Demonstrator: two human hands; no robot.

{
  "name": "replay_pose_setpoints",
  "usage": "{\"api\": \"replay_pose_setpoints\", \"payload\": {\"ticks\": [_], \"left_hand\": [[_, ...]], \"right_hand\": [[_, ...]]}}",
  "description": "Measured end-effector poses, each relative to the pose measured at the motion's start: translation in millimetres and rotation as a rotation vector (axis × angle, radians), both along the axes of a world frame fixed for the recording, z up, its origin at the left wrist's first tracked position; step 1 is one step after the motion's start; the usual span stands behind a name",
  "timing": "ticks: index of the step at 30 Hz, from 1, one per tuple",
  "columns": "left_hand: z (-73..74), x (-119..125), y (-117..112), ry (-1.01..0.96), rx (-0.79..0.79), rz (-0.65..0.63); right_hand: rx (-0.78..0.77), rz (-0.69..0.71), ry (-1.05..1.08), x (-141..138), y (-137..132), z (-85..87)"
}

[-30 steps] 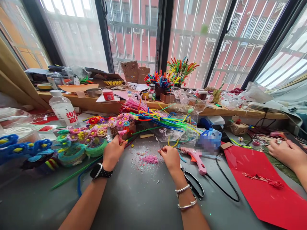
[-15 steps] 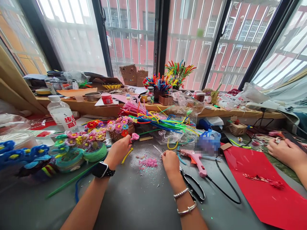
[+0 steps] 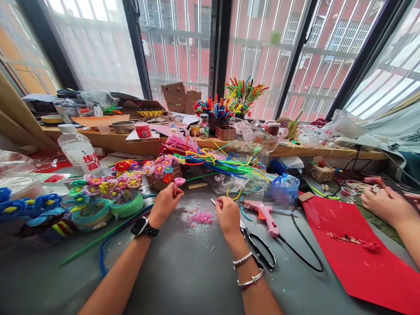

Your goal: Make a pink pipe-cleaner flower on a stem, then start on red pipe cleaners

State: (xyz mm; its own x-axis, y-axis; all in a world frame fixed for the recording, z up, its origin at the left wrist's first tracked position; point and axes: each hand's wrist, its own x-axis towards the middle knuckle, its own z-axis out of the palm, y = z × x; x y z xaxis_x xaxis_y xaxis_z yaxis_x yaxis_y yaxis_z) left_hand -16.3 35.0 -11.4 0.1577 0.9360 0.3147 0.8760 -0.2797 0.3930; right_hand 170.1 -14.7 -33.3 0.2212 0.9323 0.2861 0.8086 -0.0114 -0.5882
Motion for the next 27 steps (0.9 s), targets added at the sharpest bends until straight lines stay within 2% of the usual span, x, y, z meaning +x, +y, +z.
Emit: {"api": "replay_pose_setpoints", "payload": {"ticks": [2,4,7,10,17,24,27], "left_hand": [[3.3,5.0,-8.1,-0.481,-0.063,-0.157],[5.3,10.8,-17.0,-0.846,-0.230,-0.319],[6.7,17.7,-26.8,-1.087,-0.381,-0.344],[7.8,20.3,-30.4,-1.162,-0.424,-0.348],[8.3,22.0,-32.1,-1.184,-0.464,-0.376],[7.6,22.3,-33.5,-1.201,-0.534,-0.345],[7.4,22.3,-33.8,-1.177,-0.517,-0.338]], "right_hand": [[0.067,0.166,0.302,-6.6,-2.1,3.0],[0.065,0.299,0.589,-13.9,-4.6,5.6],[0.069,0.390,0.809,-22.4,-8.3,8.9],[0.086,0.402,0.893,-26.4,-10.7,10.7],[0.093,0.363,0.957,-29.9,-11.1,8.4],[0.110,0.314,0.892,-28.7,-11.2,7.2],[0.127,0.313,0.841,-28.7,-11.2,7.2]]}}
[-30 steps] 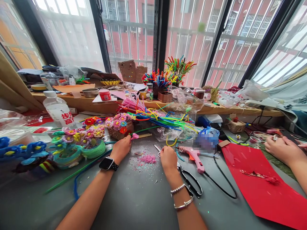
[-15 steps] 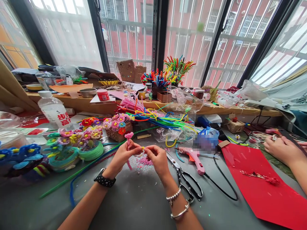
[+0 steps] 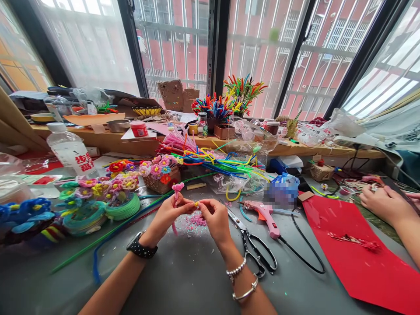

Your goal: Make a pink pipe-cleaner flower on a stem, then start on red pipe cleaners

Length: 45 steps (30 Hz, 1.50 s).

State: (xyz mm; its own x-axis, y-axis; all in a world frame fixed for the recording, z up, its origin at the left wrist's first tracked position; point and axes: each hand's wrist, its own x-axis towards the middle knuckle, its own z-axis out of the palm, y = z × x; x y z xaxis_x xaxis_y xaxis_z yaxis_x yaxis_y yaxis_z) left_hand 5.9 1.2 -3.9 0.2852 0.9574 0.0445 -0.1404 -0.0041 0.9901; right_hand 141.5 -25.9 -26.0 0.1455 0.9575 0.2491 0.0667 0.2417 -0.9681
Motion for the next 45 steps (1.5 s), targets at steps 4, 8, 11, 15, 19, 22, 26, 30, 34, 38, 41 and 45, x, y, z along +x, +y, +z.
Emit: {"api": "replay_pose_setpoints", "payload": {"ticks": [4,8,11,15,19,22,26,30,34,38,41,45], "left_hand": [[-1.3,1.0,0.3,0.025,0.059,0.017],[-5.1,1.0,2.9,0.142,0.150,0.001],[-8.0,-1.4,4.2,0.429,0.325,0.103],[-7.5,-4.6,0.9,0.755,0.568,0.178],[-3.2,-3.5,-3.5,0.855,0.661,0.083],[-1.3,-2.1,-4.3,0.860,0.686,0.075],[-1.3,-1.9,-3.8,0.840,0.716,0.069],[-2.2,-2.0,-4.1,0.835,0.722,0.050],[-2.1,-1.6,-5.4,0.831,0.706,0.042],[-1.2,-1.6,-5.8,0.815,0.704,0.043],[-0.8,-1.4,-5.8,0.801,0.699,0.045],[-0.9,0.1,-6.8,0.798,0.696,0.044]], "right_hand": [[-0.019,0.002,0.023,-1.6,-0.9,0.4],[-0.035,0.012,0.054,-1.0,0.2,-0.1],[0.003,-0.054,0.073,4.5,3.0,-0.8],[0.056,-0.140,0.106,15.5,4.8,2.7],[0.124,-0.174,0.059,20.8,1.5,11.7],[0.190,-0.166,-0.025,20.7,-1.4,16.6],[0.200,-0.132,-0.102,19.4,-2.5,15.9],[0.197,-0.123,-0.137,16.7,-2.5,13.4],[0.198,-0.117,-0.143,12.5,-3.6,15.0],[0.192,-0.118,-0.153,9.7,-4.5,15.6],[0.196,-0.110,-0.155,9.3,-4.7,14.6],[0.188,-0.114,-0.152,9.7,-4.2,13.2]]}}
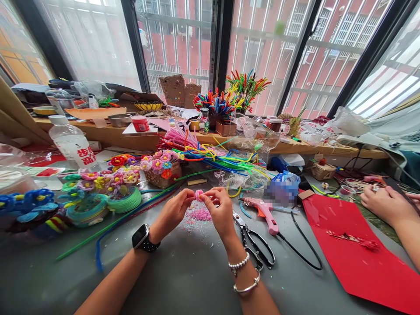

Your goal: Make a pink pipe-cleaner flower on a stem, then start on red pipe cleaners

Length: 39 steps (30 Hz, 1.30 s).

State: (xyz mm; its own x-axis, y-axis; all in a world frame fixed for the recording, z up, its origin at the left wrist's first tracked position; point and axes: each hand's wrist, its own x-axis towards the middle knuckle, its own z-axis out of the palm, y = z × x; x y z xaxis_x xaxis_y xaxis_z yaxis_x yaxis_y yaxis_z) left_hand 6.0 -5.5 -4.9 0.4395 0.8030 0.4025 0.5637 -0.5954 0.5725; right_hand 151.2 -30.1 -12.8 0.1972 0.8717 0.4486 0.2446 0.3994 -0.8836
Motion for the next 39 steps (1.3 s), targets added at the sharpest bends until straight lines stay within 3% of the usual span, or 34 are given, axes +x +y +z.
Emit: {"api": "replay_pose_setpoints", "payload": {"ticks": [6,11,17,28,32,39], "left_hand": [[-5.0,1.4,1.5,-0.081,0.007,0.093],[-8.1,-3.6,10.6,-0.255,-0.049,0.324],[-0.1,-2.5,7.4,-0.354,-0.357,0.107],[-7.5,-0.4,9.9,-0.235,-0.249,0.101],[-5.1,-2.8,9.8,-0.201,-0.229,0.165],[-4.8,-6.0,10.4,0.037,-0.188,0.219]], "right_hand": [[-0.068,-0.030,0.120,4.5,7.5,-8.1],[-0.161,-0.027,0.182,3.1,11.5,-14.2],[-0.120,0.051,0.052,-4.7,7.6,-13.6],[-0.129,0.056,0.002,-7.3,7.7,-14.7],[-0.153,0.011,0.050,-2.5,12.0,-19.4],[-0.234,-0.105,0.080,19.1,21.8,-28.8]]}}
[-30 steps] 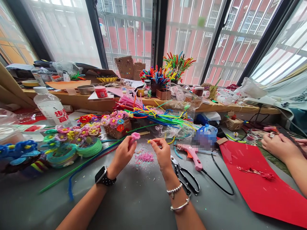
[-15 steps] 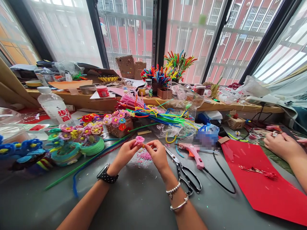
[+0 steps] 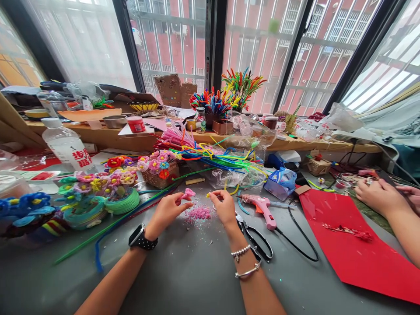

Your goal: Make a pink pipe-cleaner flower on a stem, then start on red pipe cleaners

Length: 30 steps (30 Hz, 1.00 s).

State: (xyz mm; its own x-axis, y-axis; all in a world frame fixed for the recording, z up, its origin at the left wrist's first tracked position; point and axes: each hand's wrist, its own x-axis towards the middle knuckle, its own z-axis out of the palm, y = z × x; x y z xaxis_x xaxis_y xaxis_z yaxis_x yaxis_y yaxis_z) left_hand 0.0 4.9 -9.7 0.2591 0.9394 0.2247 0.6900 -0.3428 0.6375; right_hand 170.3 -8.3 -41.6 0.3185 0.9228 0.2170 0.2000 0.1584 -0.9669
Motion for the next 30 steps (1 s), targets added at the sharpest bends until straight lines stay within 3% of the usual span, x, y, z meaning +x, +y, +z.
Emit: {"api": "replay_pose_setpoints", "payload": {"ticks": [5,8,14,26,30], "left_hand": [[3.6,-0.9,-1.9,0.007,0.003,0.034],[4.5,-2.4,-1.5,-0.060,-0.038,-0.020],[2.6,-0.2,-2.1,-0.119,0.024,-0.122],[5.3,1.4,-5.4,0.118,0.232,-0.169],[5.6,-1.1,-3.9,0.195,0.252,-0.109]], "right_hand": [[-0.013,-0.008,-0.011,2.6,0.4,0.8],[-0.020,0.043,-0.016,-2.3,-1.6,2.4],[-0.011,0.172,-0.012,-15.0,-6.7,5.8],[-0.082,0.224,-0.074,-24.8,-8.7,8.8],[-0.144,0.248,-0.132,-7.3,-6.2,23.7]]}}
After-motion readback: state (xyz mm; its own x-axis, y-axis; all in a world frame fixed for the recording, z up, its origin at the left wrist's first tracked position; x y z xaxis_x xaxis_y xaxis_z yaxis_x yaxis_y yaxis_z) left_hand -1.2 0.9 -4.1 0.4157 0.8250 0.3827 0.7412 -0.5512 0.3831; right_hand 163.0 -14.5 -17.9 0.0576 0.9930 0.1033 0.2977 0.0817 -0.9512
